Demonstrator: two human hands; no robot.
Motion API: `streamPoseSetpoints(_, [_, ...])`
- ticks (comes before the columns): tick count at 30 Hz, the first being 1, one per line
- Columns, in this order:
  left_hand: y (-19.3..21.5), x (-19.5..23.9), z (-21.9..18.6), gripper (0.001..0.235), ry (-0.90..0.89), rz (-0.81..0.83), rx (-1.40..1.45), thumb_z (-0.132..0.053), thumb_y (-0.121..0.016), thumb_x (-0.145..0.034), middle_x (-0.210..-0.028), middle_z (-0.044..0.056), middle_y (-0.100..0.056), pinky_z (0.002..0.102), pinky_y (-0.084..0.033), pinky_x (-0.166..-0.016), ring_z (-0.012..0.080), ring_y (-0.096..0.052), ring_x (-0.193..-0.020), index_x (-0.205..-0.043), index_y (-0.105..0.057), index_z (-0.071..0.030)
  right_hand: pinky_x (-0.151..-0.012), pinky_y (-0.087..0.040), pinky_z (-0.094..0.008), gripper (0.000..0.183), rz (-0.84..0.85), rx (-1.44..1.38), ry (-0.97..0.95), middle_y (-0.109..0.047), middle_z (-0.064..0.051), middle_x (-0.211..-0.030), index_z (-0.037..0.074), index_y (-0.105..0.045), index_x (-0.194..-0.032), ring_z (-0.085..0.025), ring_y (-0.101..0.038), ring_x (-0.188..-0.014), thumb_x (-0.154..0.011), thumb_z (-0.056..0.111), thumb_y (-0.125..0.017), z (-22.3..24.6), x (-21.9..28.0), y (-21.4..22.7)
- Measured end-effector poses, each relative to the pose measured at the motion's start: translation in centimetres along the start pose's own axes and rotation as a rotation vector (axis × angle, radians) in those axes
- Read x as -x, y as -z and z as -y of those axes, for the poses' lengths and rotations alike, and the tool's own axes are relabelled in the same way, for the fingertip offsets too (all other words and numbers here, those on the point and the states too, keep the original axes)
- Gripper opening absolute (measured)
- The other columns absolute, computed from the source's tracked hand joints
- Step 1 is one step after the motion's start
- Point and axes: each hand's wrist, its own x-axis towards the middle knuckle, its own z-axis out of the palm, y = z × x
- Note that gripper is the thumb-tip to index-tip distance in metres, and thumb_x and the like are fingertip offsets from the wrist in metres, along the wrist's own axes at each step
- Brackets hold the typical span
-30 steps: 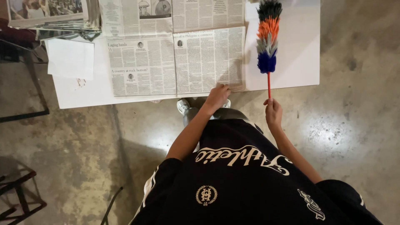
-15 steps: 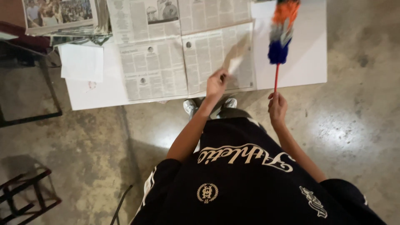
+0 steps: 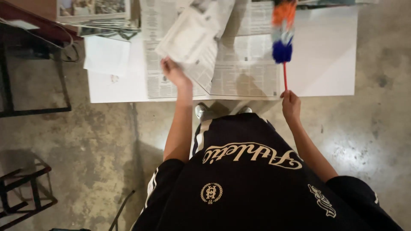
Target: Dusting and flipping through pages of a newspaper stack on a table.
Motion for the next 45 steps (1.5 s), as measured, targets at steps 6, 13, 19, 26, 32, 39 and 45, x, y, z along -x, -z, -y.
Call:
streamPoseSetpoints(6, [14.6,-8.6,0.6,0.018,-0.045,-0.21,0.002,-0.018,-0.056,-0.108,-0.103,0.002,-0.055,0.032,-0.047,-0.08,0.0149,-0.05,-0.089,-0.123,-0.055,-0.007,-0.063,-0.051,-0.049,0.03,0.08,0.392,0.134,-0.067,-0.02,-0.075,0.006,-0.071,-0.098,-0.04,-0.065,-0.067,-0.106,0.028,-0.052,-5.2,-0.7,-2.8])
streamPoseSetpoints(13, [24.0,-7.5,-2.0,0.014,0.147,-0.28,-0.176,-0.022,-0.06,-0.1,-0.096,0.003,-0.06,0.041,-0.06,-0.077,0.0163,-0.058,-0.089,-0.108,-0.055,-0.011,-0.07,-0.053,-0.058,0.035,0.018,0.66,0.064,-0.068,-0.026,-0.081,0.009,-0.074,-0.094,-0.05,-0.066,-0.077,-0.111,0.032,-0.054,-5.1,0.9,-5.4])
streamPoseSetpoints(19, [27.2,-9.9,-2.8,0.015,0.318,-0.066,-0.33,-0.019,-0.064,-0.099,-0.082,0.007,-0.069,0.037,-0.061,-0.065,0.019,-0.068,-0.073,-0.097,-0.06,-0.005,-0.064,-0.05,-0.059,0.035,0.008,0.685,0.137,-0.066,-0.025,-0.079,0.009,-0.071,-0.096,-0.05,-0.063,-0.073,-0.115,0.033,-0.052,-1.4,2.0,-11.4])
streamPoseSetpoints(26, [28.4,-11.7,-2.6,0.018,0.442,-0.074,-0.465,-0.02,-0.063,-0.098,-0.07,0.012,-0.07,0.036,-0.061,-0.05,0.0197,-0.069,-0.055,-0.098,-0.063,-0.002,-0.054,-0.055,-0.047,0.023,0.571,1.176,0.488,-0.075,-0.013,-0.084,0.024,-0.067,-0.123,-0.032,-0.072,-0.065,-0.108,0.029,-0.05,3.7,-5.3,-16.0])
streamPoseSetpoints(32, [27.2,-10.5,-3.9,0.018,0.436,-0.096,-0.489,-0.018,-0.066,-0.095,-0.068,0.013,-0.071,0.034,-0.057,-0.044,0.0192,-0.064,-0.049,-0.096,-0.061,-0.001,-0.066,-0.055,-0.056,0.031,0.174,1.138,0.429,-0.074,-0.022,-0.094,0.015,-0.073,-0.117,-0.041,-0.07,-0.079,-0.116,0.034,-0.049,5.6,-16.2,-18.8])
streamPoseSetpoints(39, [26.2,-10.7,-6.1,0.017,0.462,-0.082,-0.498,-0.018,-0.068,-0.092,-0.064,0.01,-0.067,0.031,-0.053,-0.041,0.014,-0.058,-0.046,-0.085,-0.068,-0.002,-0.071,-0.053,-0.057,0.033,0.419,1.162,0.498,-0.074,-0.023,-0.089,0.015,-0.067,-0.122,-0.042,-0.07,-0.081,-0.115,0.038,-0.045,14.8,-12.5,-24.6])
streamPoseSetpoints(45, [28.7,-11.8,-3.3,0.021,0.467,-0.064,-0.548,-0.02,-0.066,-0.091,-0.06,0.011,-0.063,0.031,-0.04,-0.037,0.0156,-0.052,-0.043,-0.083,-0.065,0.0,-0.065,-0.054,-0.054,0.031,0.531,1.317,0.551,-0.075,-0.019,-0.091,0.016,-0.064,-0.124,-0.038,-0.072,-0.08,-0.112,0.036,-0.044,15.2,-18.2,-23.9])
